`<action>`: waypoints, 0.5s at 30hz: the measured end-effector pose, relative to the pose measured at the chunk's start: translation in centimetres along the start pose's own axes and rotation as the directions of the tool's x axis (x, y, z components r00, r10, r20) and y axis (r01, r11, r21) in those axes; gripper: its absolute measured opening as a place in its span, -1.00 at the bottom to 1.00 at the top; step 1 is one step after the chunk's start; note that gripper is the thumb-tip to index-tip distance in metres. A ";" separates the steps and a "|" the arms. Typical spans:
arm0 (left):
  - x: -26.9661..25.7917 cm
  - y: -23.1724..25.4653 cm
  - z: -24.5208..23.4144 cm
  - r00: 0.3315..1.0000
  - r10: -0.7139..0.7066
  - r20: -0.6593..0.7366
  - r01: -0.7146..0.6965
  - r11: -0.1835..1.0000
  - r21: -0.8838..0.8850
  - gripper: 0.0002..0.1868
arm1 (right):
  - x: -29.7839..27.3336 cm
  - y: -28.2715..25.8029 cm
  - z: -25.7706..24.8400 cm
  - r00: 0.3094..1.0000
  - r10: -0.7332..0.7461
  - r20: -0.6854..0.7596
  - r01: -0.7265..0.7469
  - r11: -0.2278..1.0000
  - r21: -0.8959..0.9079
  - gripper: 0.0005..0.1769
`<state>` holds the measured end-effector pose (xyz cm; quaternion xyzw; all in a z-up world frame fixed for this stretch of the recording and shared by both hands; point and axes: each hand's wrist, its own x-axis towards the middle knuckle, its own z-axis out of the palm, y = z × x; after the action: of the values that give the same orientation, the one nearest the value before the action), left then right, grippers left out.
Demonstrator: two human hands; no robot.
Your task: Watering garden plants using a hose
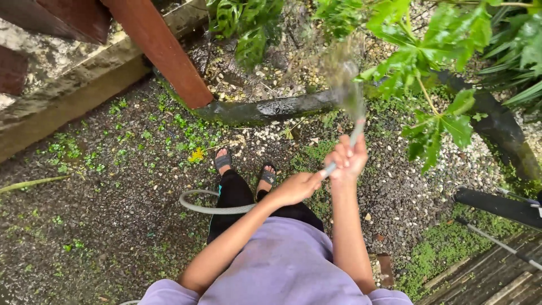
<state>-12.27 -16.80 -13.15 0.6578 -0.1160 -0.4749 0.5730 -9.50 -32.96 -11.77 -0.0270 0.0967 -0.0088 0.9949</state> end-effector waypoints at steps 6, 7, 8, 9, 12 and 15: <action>-4.1 7.1 1.6 0.985 0.150 0.084 -0.144 0.987 -0.075 -0.43 | -2.4 -2.5 4.5 0.968 -0.098 0.231 0.148 0.967 -0.210 -0.62; -4.5 7.5 1.7 0.979 0.182 0.093 -0.174 0.981 -0.090 -0.44 | -2.7 -2.7 4.9 0.971 -0.090 0.222 0.136 0.969 -0.205 -0.60; -4.9 7.9 1.7 0.971 0.215 0.105 -0.204 0.974 -0.102 -0.45 | -3.0 -2.8 5.3 0.973 -0.084 0.214 0.128 0.971 -0.200 -0.55; -5.0 8.3 1.8 0.969 0.217 0.119 -0.207 0.974 -0.093 -0.45 | -3.0 -2.5 6.4 0.970 -0.101 0.220 0.145 0.969 -0.197 -0.55; -5.5 9.0 1.7 0.960 0.220 0.176 -0.204 0.973 -0.104 -0.42 | -3.3 -1.7 9.3 0.954 -0.123 0.274 0.177 0.968 -0.180 -0.54; -5.9 8.7 1.7 0.947 0.227 0.228 -0.197 0.970 -0.144 -0.43 | -3.8 -1.6 10.8 0.933 -0.148 0.328 0.218 0.958 -0.186 -0.51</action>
<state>-13.19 -16.58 -2.56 0.5432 -0.2267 -0.4932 0.6405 -11.14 -33.87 -0.34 -0.1467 -0.0636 -0.0869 0.9833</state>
